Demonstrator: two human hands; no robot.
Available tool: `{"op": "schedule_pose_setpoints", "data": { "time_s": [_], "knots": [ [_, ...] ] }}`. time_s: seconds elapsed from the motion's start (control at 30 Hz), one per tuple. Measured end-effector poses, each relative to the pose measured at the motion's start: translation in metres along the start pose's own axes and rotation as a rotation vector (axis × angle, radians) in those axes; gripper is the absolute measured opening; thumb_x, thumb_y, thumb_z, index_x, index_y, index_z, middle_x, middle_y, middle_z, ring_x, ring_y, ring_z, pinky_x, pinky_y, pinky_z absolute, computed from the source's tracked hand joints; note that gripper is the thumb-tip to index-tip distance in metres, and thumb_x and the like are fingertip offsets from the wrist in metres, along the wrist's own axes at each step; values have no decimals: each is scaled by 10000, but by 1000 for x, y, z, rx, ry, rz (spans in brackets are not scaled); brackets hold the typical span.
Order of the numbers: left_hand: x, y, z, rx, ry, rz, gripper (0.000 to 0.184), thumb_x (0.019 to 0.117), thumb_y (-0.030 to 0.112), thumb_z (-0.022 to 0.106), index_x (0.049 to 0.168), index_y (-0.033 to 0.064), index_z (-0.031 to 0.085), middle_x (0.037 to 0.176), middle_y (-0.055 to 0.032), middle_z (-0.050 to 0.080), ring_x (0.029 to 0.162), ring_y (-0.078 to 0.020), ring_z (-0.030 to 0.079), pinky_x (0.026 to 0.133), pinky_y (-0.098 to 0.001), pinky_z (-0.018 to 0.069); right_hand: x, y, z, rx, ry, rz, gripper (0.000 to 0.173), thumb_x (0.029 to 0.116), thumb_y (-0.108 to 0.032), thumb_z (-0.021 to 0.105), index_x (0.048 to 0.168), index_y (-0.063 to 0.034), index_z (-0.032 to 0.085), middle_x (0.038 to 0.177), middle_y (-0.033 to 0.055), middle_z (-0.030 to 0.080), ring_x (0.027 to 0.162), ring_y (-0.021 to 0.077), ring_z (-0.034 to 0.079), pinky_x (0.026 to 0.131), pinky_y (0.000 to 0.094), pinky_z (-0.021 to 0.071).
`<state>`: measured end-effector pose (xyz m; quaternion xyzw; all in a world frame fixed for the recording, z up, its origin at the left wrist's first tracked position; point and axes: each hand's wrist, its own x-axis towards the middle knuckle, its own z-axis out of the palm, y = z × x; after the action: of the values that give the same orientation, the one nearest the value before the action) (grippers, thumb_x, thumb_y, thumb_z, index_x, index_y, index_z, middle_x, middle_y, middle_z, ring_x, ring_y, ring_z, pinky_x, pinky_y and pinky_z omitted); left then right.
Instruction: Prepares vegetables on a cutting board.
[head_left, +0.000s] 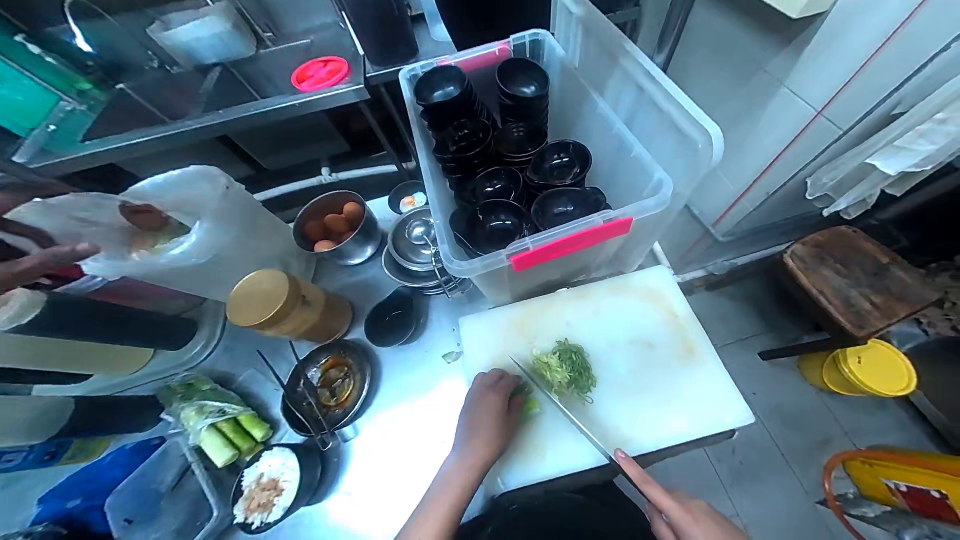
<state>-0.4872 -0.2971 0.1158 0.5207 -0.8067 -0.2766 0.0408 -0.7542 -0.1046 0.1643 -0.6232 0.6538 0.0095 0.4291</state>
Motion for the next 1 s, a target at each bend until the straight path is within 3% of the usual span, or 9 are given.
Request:
{"op": "schedule_pose_setpoints", "data": {
  "time_s": [0.13, 0.23, 0.37, 0.6, 0.73, 1.0],
  "knots": [
    [-19, -9, 13, 39, 45, 195, 269, 982, 320, 628, 1184, 182, 740, 1301, -1, 676, 1272, -188, 592, 1092, -391, 488, 0, -2, 5, -7, 1, 17, 626, 1067, -206, 419, 1654, -319, 231, 905, 219, 715, 795, 417, 711, 717, 610, 572],
    [-25, -14, 28, 49, 129, 248, 255, 999, 318, 624, 1162, 166, 747, 1291, -11, 681, 1241, -198, 611, 1061, -370, 511, 1, -5, 5, -18, -8, 27, 631, 1068, -206, 414, 1655, -332, 219, 897, 213, 713, 792, 418, 709, 713, 607, 571],
    [-19, -10, 41, -6, 261, 259, 267, 1013, 349, 615, 1152, 171, 757, 1255, -16, 691, 1201, -179, 627, 1036, -340, 524, -2, -6, 3, -49, 21, 13, 620, 1068, -214, 412, 1652, -327, 235, 886, 206, 706, 769, 407, 707, 686, 594, 576],
    [-12, -12, 51, 5, 331, 276, 268, 1030, 388, 590, 1119, 200, 759, 1217, 3, 699, 1183, -179, 633, 1017, -375, 532, -1, -8, 2, -74, 14, 44, 619, 1071, -213, 404, 1652, -332, 229, 911, 213, 703, 787, 415, 703, 693, 597, 572],
    [-17, -9, 47, 6, 375, 268, 319, 1026, 429, 589, 1181, 197, 744, 1221, -9, 699, 1178, -187, 638, 1008, -387, 541, 0, -8, 2, -91, 24, 50, 613, 1071, -218, 407, 1648, -344, 243, 913, 210, 704, 779, 409, 705, 680, 588, 575],
    [-14, -3, 49, -3, 365, 196, 230, 1027, 246, 575, 1058, 170, 789, 1108, 11, 732, 1067, -159, 671, 957, -345, 557, 2, -7, 0, -92, 0, 30, 628, 1069, -201, 405, 1658, -312, 216, 902, 220, 703, 782, 416, 706, 689, 590, 574]
  ]
}}
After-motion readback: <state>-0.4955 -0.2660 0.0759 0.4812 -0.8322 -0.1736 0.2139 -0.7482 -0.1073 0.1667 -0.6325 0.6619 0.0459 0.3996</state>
